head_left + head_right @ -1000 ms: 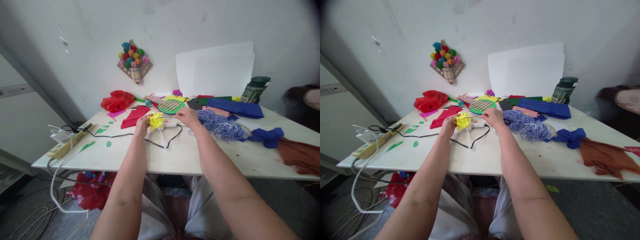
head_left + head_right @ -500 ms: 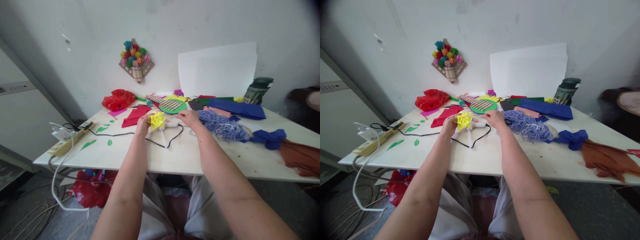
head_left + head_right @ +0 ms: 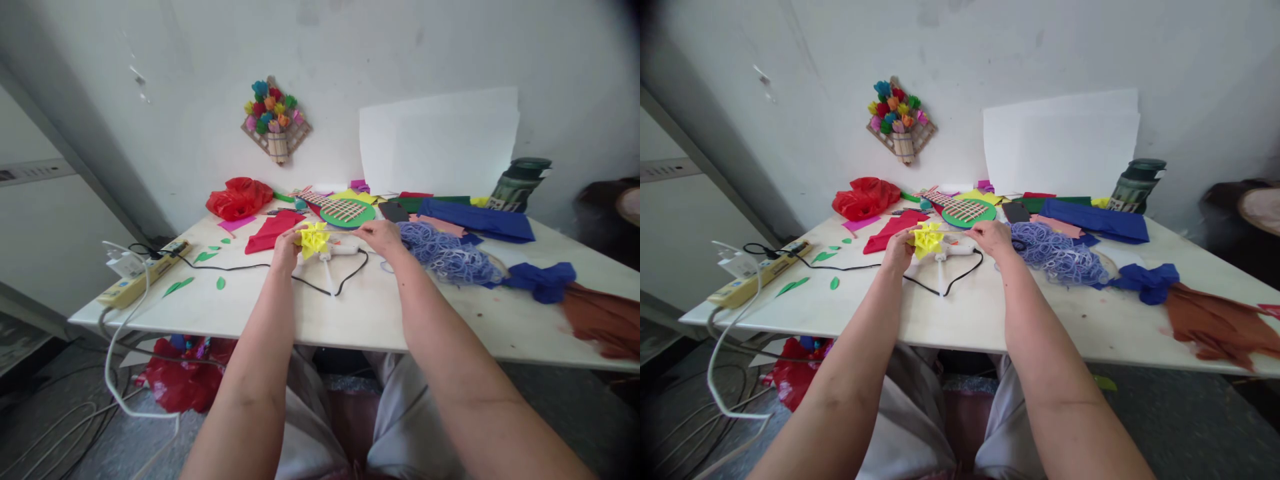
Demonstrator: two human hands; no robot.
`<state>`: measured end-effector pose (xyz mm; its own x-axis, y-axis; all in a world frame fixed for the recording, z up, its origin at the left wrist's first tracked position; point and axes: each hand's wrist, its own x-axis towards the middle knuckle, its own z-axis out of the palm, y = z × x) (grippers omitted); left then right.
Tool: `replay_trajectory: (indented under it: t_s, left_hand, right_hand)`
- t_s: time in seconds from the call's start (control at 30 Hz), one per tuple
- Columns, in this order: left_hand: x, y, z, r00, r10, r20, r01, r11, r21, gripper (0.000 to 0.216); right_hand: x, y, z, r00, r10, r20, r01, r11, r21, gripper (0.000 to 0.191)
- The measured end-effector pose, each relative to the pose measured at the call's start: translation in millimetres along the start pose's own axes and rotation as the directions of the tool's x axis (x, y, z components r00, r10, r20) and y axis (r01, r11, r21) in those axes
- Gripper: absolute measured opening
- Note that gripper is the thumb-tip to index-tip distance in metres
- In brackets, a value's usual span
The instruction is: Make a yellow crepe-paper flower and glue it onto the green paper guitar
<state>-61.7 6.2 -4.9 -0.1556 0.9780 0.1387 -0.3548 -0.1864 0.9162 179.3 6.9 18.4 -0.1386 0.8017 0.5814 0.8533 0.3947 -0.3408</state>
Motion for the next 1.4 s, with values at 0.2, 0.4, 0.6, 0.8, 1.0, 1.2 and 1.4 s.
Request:
replay_trajectory:
  t_s: [0.2,0.4,0.6,0.8,1.0,1.2,1.4]
  left_hand:
    - [-1.7,1.1,0.9,1.000,0.002,-0.016,-0.002,1.000,0.000,0.039]
    - [1.1,-2.2,-1.2,1.000,0.007,0.018,-0.007,1.000,0.000,0.041]
    - [1.6,-2.2,-0.8,0.999,-0.009,0.047,0.010,1.000,-0.023,0.043]
    - [-0.4,-0.8,0.6,0.997,-0.008,0.076,0.010,1.000,-0.027,0.042]
    - [-0.5,-1.4,0.0,0.997,0.001,0.081,0.000,1.000,-0.016,0.039]
    - [0.0,-2.6,-1.1,0.997,0.007,0.074,-0.008,1.000,0.007,0.039]
    - [0.7,-2.7,-1.6,0.999,0.022,0.030,-0.022,1.000,-0.020,0.042]
  right_hand:
    - [0.4,2.8,-0.2,0.998,-0.036,-0.048,0.038,0.999,0.028,0.024]
    - [0.1,0.7,-1.3,0.998,-0.030,-0.062,0.034,0.998,0.062,0.024]
    - [0.5,-1.1,0.3,0.998,0.055,0.025,-0.058,0.993,0.100,0.027]
    - [0.9,-2.8,1.1,0.993,0.095,0.064,-0.101,0.990,0.095,0.030]
    - [0.5,-2.2,2.6,0.993,0.099,0.065,-0.105,0.989,0.099,0.036]
    - [1.2,-2.1,3.2,0.995,0.085,0.046,-0.088,0.994,0.068,0.038]
    - [0.7,-2.1,1.6,0.999,0.048,0.013,-0.048,0.998,0.047,0.038]
